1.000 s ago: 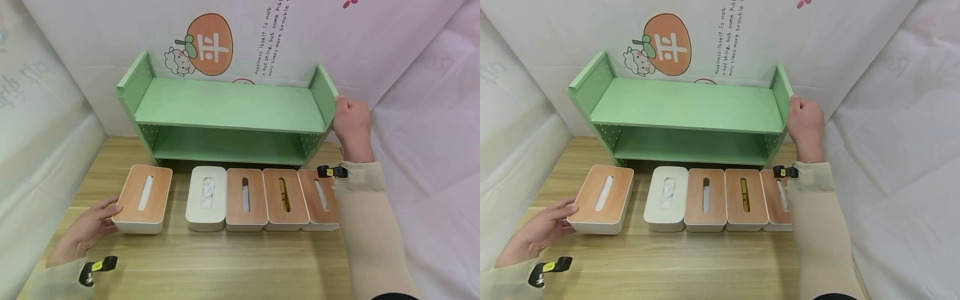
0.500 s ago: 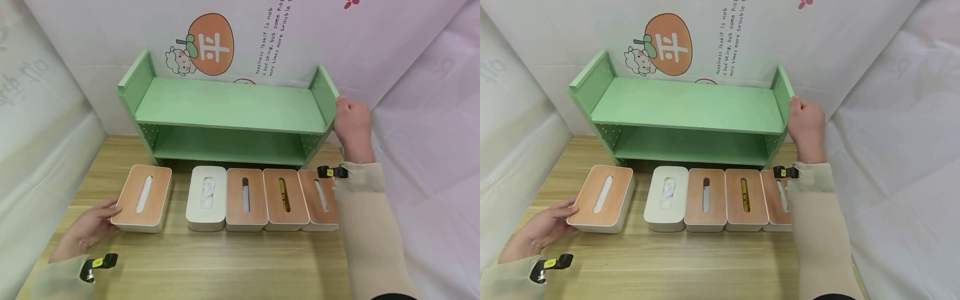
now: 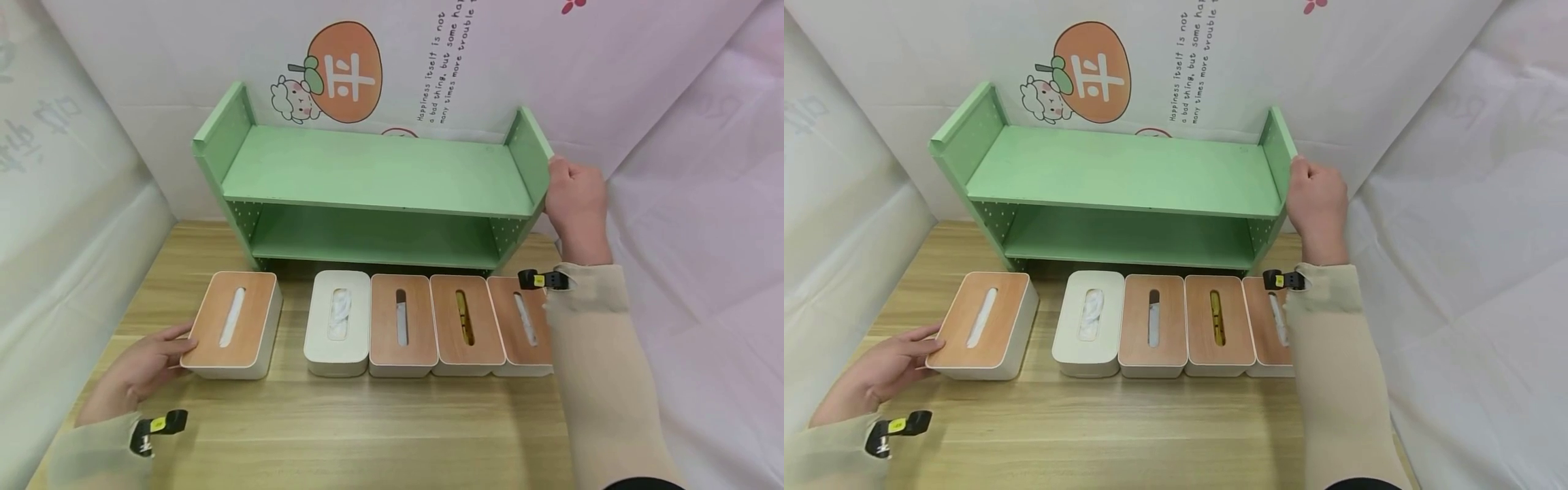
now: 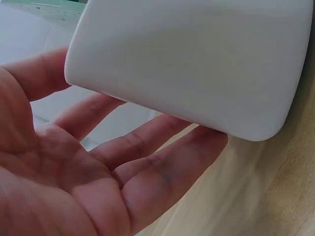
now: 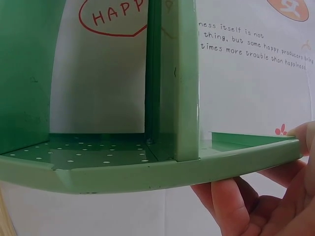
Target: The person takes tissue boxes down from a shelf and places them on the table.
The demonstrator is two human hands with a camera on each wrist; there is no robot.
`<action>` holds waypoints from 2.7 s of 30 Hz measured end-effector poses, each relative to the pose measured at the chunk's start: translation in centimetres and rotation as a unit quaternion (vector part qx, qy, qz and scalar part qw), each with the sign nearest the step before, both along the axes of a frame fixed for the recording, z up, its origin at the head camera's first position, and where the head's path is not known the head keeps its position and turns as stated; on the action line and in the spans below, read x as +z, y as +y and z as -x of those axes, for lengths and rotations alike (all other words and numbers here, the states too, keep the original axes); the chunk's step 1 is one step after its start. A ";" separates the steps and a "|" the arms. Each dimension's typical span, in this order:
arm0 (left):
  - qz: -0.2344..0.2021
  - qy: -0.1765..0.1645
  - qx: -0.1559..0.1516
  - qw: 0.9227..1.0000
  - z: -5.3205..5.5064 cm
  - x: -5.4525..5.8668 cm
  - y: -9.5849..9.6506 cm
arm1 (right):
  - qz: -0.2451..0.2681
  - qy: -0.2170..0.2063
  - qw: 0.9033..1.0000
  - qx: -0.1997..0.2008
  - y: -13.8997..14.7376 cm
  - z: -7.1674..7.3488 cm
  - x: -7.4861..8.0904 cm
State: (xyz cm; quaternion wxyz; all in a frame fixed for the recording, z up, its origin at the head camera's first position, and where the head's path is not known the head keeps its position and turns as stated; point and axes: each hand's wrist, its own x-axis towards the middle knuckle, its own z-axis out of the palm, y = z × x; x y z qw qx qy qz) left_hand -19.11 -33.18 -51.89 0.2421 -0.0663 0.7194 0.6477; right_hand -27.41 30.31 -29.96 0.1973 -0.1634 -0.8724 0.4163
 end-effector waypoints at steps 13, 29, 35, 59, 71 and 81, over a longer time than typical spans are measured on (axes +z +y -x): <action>0.007 -0.001 -0.012 1.000 0.7 0.1 2.5 | 0.000 0.000 1.000 0.007 0.0 0.0 0.1; -0.018 0.003 -0.013 1.000 1.0 0.4 5.0 | -0.008 -0.002 1.000 0.004 0.0 -0.1 -0.1; -0.015 0.005 -0.019 1.000 1.0 0.3 5.6 | -0.019 0.005 1.000 0.005 0.0 0.1 0.0; -0.016 -0.011 -0.003 1.000 0.7 -0.1 6.4 | 0.024 -0.032 0.999 0.012 -0.2 -0.2 0.5; 0.000 -0.014 -0.013 1.000 0.9 0.2 6.5 | 0.063 -0.043 0.997 0.017 0.0 0.1 0.9; 0.015 -0.013 -0.007 1.000 0.8 0.5 6.7 | 0.085 -0.053 0.995 0.019 0.1 0.2 1.0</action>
